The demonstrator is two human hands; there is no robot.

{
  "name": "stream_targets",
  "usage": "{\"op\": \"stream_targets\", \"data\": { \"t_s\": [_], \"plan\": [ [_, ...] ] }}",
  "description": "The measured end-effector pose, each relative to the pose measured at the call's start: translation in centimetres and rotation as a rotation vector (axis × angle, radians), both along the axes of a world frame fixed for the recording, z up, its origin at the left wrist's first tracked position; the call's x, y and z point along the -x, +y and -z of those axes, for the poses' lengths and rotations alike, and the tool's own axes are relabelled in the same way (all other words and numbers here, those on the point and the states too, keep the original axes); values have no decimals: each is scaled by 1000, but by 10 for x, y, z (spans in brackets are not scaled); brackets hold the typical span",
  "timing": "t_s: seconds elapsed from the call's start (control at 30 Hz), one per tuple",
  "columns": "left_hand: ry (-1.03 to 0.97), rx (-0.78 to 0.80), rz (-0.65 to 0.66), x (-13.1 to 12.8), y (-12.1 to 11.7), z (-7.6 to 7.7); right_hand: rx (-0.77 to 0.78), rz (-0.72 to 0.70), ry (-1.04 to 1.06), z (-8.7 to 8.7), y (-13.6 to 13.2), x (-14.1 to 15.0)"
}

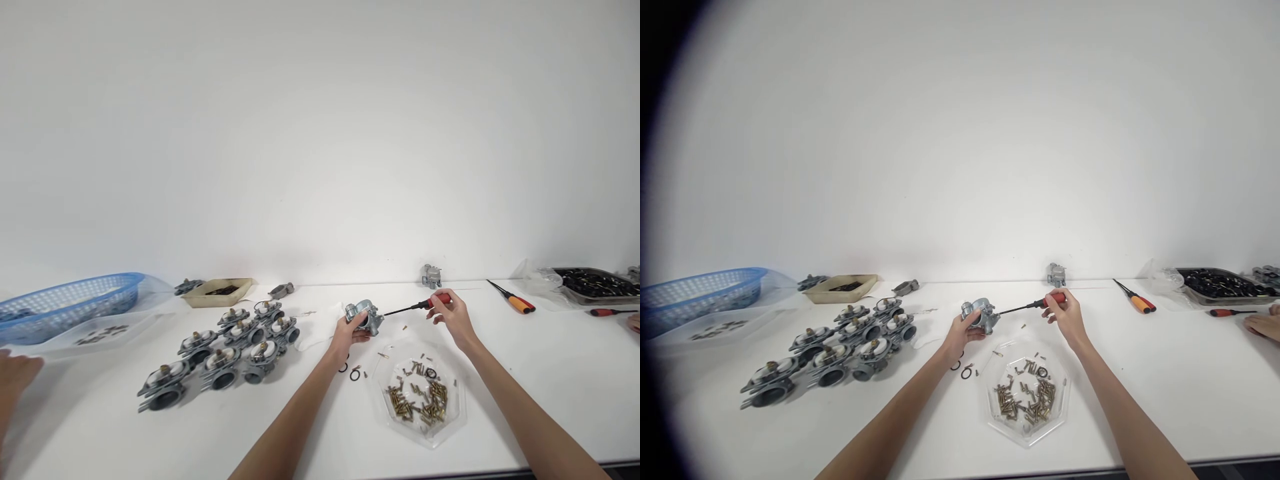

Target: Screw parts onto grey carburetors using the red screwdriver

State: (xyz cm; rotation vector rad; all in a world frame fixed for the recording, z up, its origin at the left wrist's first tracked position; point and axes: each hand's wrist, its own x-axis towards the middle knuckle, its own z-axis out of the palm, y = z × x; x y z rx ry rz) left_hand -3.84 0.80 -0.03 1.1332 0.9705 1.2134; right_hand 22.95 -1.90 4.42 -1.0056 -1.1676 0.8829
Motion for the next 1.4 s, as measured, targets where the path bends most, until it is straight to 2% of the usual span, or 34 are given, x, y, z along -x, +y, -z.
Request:
{"op": "stream_targets", "data": {
  "t_s": [0.13,0.23,0.3,0.47,0.57,0.67,0.97,1.2,1.4],
  "plan": [
    [-62,19,-48,2,4,1,0,-6,-9,1,1,0],
    [8,-11,-101,1,3,0,-4,-18,-24,2,1,0],
    [169,-80,-181,-1,0,-2,-7,-18,-25,3,1,0],
    [723,-429,-582,-5,-10,-6,-25,7,-23,2,2,-1],
    [954,-529,-668,-5,-13,-8,-33,6,-29,2,2,-2],
    [1052,-541,-669,-4,-12,-9,-40,8,-38,2,2,-2],
    [1043,-432,-545,-2,-14,-13,-63,9,-72,4,3,0],
    [1261,-648,-382,-1,-13,-6,-94,41,-96,3,2,-1],
    [1320,-838,-343,-3,-12,0,-104,-17,-67,1,-2,2]
  ]
}}
